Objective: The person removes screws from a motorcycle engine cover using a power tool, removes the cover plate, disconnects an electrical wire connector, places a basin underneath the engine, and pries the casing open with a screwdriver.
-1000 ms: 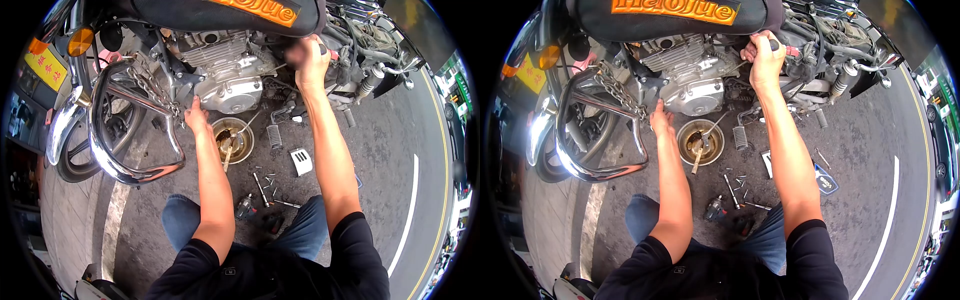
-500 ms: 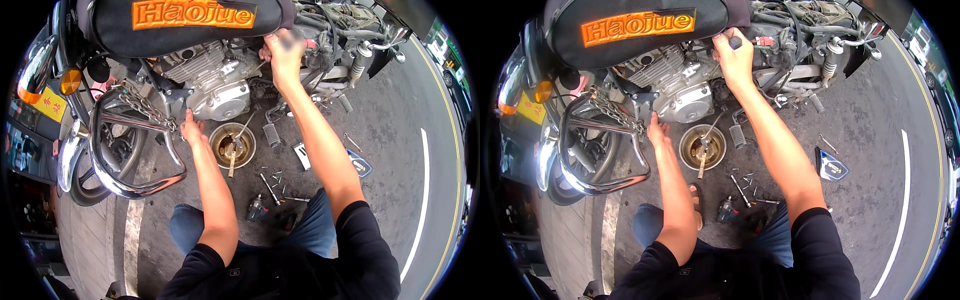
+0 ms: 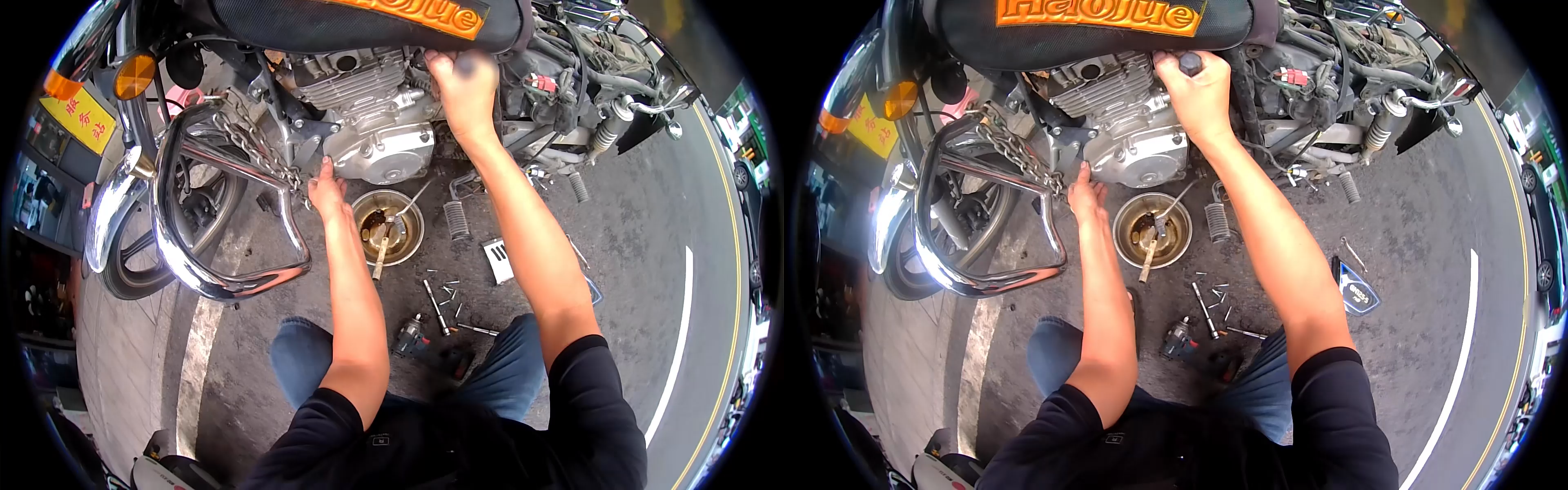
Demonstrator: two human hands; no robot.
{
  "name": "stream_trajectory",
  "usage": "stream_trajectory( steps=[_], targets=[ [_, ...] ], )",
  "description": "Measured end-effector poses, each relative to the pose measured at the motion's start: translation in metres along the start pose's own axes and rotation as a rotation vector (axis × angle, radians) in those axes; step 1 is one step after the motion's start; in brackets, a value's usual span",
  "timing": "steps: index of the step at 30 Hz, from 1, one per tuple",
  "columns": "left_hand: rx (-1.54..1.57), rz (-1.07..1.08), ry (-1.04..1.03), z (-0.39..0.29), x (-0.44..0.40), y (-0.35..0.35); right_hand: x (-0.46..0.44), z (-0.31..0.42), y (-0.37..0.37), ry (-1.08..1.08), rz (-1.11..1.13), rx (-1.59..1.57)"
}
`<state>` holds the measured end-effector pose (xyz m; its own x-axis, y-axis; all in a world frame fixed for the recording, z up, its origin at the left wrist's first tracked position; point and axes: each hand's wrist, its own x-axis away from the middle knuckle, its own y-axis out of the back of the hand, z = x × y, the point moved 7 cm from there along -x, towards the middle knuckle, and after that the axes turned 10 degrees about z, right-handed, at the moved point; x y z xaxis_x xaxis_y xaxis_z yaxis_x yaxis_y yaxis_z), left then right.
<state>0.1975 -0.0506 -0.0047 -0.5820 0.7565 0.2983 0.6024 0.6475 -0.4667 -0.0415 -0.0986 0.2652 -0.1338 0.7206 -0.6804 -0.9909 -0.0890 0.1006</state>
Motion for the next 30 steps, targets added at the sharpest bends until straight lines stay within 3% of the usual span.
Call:
stream_trajectory(
  steps=[11, 22, 28, 30],
  targets=[
    [0.0, -0.017, -0.025, -0.004, 0.001, 0.0, -0.006, -0.007, -0.012, -0.042, 0.033, -0.161],
    [0.02, -0.004, -0.035, 0.002, -0.004, 0.001, -0.022, -0.006, -0.028, 0.016, 0.24, -0.186],
    [0.02, 0.026, -0.021, 0.0, 0.002, -0.004, -0.017, 0.0, -0.037, 0.005, 0.265, -0.124],
    [0.023, 0.001, -0.018, -0.002, 0.002, -0.004, -0.003, 0.003, -0.031, -0.083, 0.231, 0.203]
  ],
)
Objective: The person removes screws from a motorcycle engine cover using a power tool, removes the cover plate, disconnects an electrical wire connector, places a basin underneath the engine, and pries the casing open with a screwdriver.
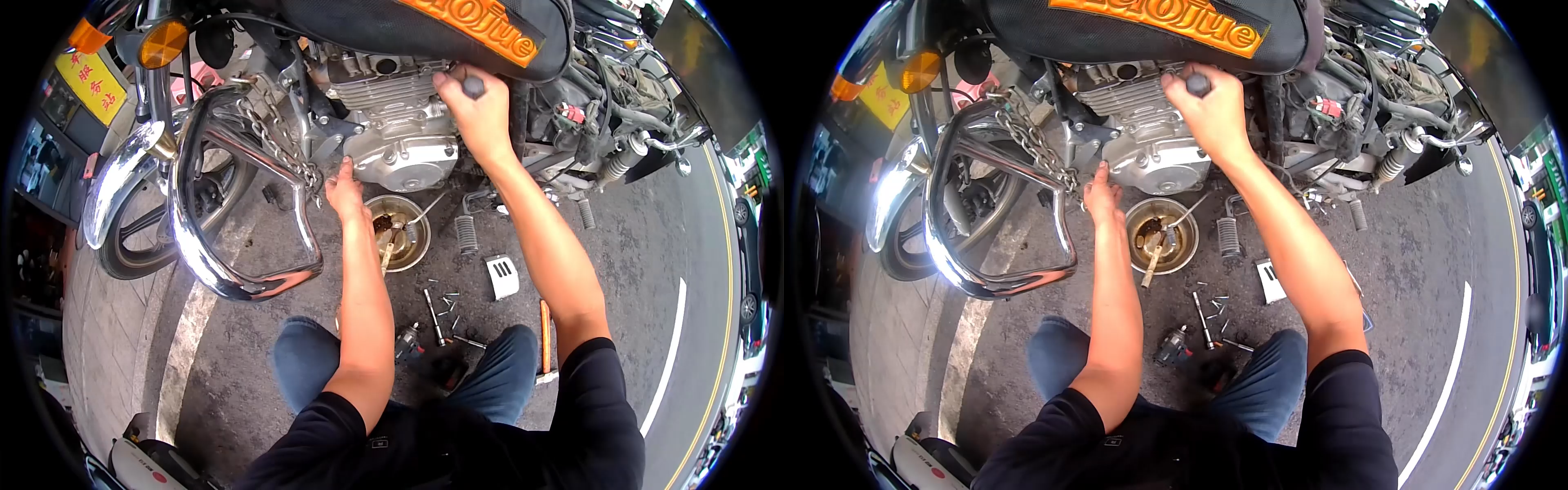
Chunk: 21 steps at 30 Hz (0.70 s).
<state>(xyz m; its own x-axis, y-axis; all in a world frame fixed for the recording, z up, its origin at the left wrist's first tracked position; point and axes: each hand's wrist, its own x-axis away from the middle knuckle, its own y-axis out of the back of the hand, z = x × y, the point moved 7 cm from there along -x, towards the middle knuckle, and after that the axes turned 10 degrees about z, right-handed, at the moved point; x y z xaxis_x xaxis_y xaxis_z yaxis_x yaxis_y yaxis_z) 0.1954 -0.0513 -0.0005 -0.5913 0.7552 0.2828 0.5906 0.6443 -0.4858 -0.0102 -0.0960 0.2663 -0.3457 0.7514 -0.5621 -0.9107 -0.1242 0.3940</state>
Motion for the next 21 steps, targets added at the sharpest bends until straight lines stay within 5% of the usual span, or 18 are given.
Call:
stream_trajectory(
  steps=[4, 13, 15, 18, 21],
  targets=[
    [0.038, -0.001, 0.017, 0.002, 0.004, -0.006, 0.013, -0.006, 0.011, 0.002, -0.052, -0.182],
    [0.005, 0.011, -0.033, -0.008, 0.004, -0.01, -0.007, -0.015, 0.018, 0.006, 0.234, -0.539],
    [-0.007, -0.042, -0.037, -0.004, 0.002, -0.005, -0.004, -0.016, 0.014, 0.017, 0.234, -0.539],
    [0.036, 0.019, -0.011, 0.008, -0.011, -0.003, 0.013, -0.006, 0.017, 0.044, 0.017, -0.117],
    [0.104, -0.042, -0.024, 0.008, -0.003, -0.007, 0.027, -0.002, 0.012, 0.04, -0.064, -0.161]
  ],
)
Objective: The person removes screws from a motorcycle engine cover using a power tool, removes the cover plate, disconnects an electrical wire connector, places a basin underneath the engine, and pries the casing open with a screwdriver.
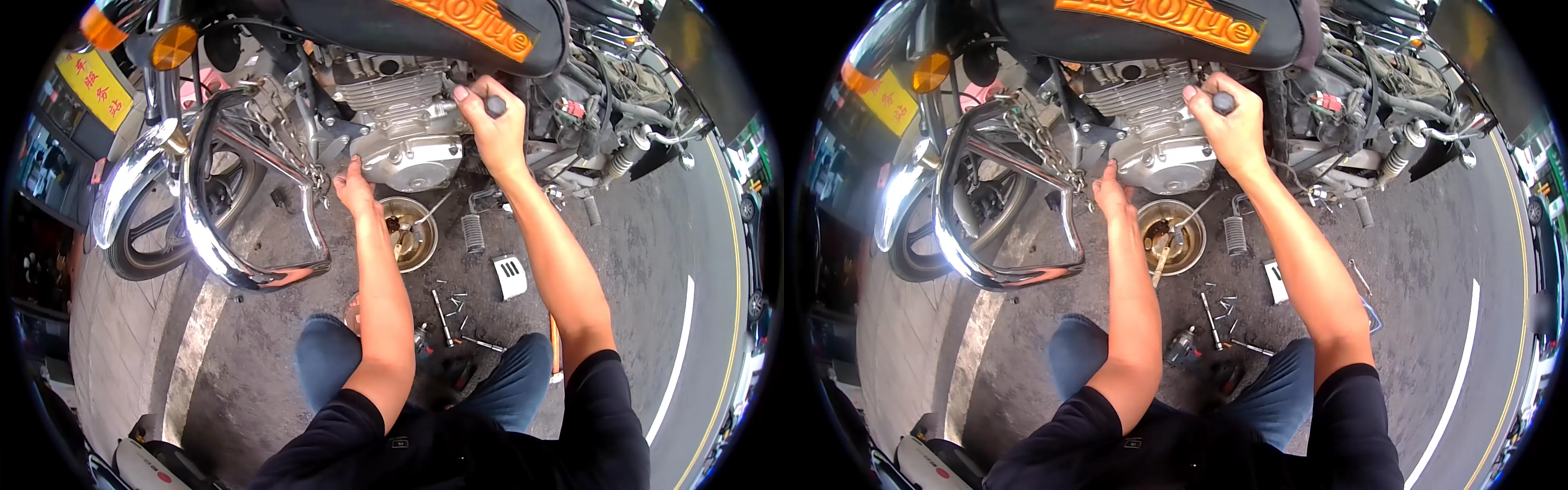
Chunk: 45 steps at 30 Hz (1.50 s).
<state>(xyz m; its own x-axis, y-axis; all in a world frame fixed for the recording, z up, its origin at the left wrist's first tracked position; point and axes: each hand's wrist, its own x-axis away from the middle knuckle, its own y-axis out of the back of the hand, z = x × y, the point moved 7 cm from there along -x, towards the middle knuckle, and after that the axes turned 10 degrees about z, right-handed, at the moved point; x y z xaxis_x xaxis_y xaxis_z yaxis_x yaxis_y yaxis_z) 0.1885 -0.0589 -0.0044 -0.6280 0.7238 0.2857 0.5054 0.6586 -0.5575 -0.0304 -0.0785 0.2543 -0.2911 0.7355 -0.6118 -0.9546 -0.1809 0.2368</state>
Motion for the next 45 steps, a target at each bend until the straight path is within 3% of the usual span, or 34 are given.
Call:
stream_trajectory(
  steps=[1, 5, 8, 10, 13, 16, 19, 20, 22, 26, 29, 32, 35, 37, 38, 40, 45],
  targets=[
    [0.001, -0.08, -0.054, -0.004, 0.004, 0.001, 0.0, 0.001, -0.002, 0.001, 0.005, -0.01],
    [0.051, -0.036, -0.025, -0.002, 0.0, 0.002, -0.016, -0.005, -0.001, -0.067, 0.139, -0.052],
    [0.0, 0.014, -0.001, -0.003, -0.002, 0.003, -0.029, -0.02, 0.0, -0.113, 0.224, -0.422],
    [0.007, 0.011, -0.013, 0.001, -0.008, 0.007, -0.026, -0.013, -0.008, -0.096, 0.244, -0.436],
    [0.04, 0.006, -0.039, 0.003, -0.008, 0.006, -0.008, -0.002, -0.003, -0.023, -0.026, 0.077],
    [0.044, -0.004, -0.048, 0.003, -0.006, 0.007, -0.002, -0.002, -0.008, 0.023, -0.073, 0.037],
    [0.072, 0.002, -0.051, 0.006, -0.009, 0.008, -0.02, -0.008, -0.008, -0.097, 0.15, -0.117],
    [0.077, 0.001, -0.053, 0.006, -0.01, 0.008, -0.028, -0.014, -0.006, -0.064, 0.23, -0.356],
    [0.049, -0.015, -0.042, 0.006, -0.009, 0.008, -0.031, -0.013, -0.006, -0.082, 0.238, -0.402],
    [0.048, 0.005, -0.045, 0.002, -0.005, 0.004, -0.009, -0.002, -0.009, -0.014, 0.031, 0.043],
    [0.134, -0.041, -0.098, -0.002, -0.001, 0.004, -0.008, -0.004, -0.014, -0.032, 0.005, 0.016],
    [0.117, -0.046, -0.082, 0.002, -0.004, 0.008, -0.025, -0.007, -0.02, -0.093, 0.27, -0.133],
    [0.102, 0.014, -0.049, 0.005, -0.003, 0.007, -0.031, -0.008, -0.021, -0.111, 0.319, -0.328],
    [0.089, 0.01, -0.059, 0.005, -0.003, 0.009, -0.026, -0.003, -0.015, -0.053, 0.153, -0.29],
    [0.091, 0.008, -0.058, 0.007, -0.003, 0.009, -0.021, -0.003, -0.016, -0.054, 0.155, -0.289],
    [0.053, -0.053, -0.041, 0.001, 0.007, 0.009, -0.012, 0.001, -0.015, -0.052, 0.123, 0.051],
    [0.087, -0.035, -0.065, 0.001, 0.006, 0.005, -0.005, 0.013, -0.008, -0.025, 0.076, 0.158]
  ],
)
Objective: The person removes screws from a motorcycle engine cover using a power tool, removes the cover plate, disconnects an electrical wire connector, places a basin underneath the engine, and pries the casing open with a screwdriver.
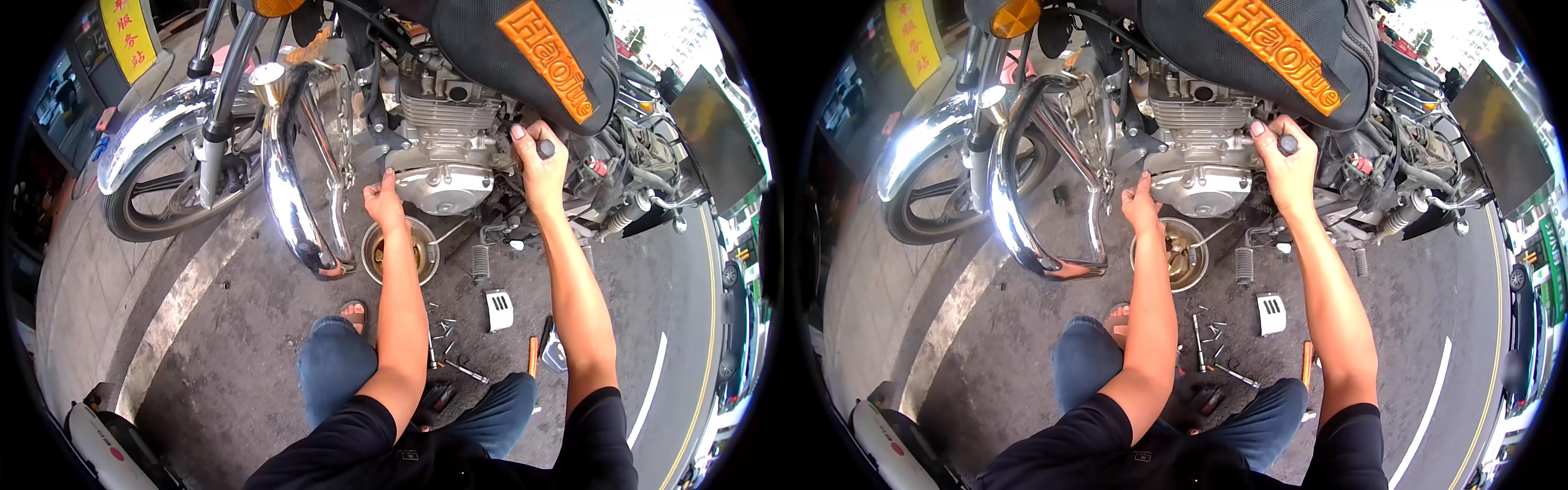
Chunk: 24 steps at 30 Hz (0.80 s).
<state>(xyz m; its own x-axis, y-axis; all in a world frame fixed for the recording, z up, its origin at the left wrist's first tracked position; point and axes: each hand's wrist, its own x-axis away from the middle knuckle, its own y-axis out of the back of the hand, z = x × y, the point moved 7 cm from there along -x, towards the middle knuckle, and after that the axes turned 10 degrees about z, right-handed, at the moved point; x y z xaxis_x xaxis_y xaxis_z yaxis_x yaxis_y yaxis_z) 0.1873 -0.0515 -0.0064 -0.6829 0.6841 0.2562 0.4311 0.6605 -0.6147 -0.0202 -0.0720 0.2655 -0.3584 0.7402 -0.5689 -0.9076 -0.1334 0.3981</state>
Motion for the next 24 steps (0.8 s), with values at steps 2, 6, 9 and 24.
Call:
stream_trajectory(
  steps=[2, 6, 9, 24],
  targets=[
    [-0.004, 0.004, 0.0, 0.002, -0.001, 0.001, 0.006, 0.015, 0.011, 0.021, -0.059, 0.007],
    [-0.094, -0.063, -0.086, 0.013, -0.01, 0.01, 0.011, 0.042, 0.009, 0.097, -0.088, -0.175],
    [-0.011, -0.031, -0.037, 0.017, -0.009, 0.01, 0.009, 0.05, -0.003, 0.149, -0.033, -0.316],
    [0.071, -0.023, -0.037, 0.019, -0.006, 0.009, -0.024, -0.001, -0.074, 0.047, -0.086, -0.652]
  ],
)
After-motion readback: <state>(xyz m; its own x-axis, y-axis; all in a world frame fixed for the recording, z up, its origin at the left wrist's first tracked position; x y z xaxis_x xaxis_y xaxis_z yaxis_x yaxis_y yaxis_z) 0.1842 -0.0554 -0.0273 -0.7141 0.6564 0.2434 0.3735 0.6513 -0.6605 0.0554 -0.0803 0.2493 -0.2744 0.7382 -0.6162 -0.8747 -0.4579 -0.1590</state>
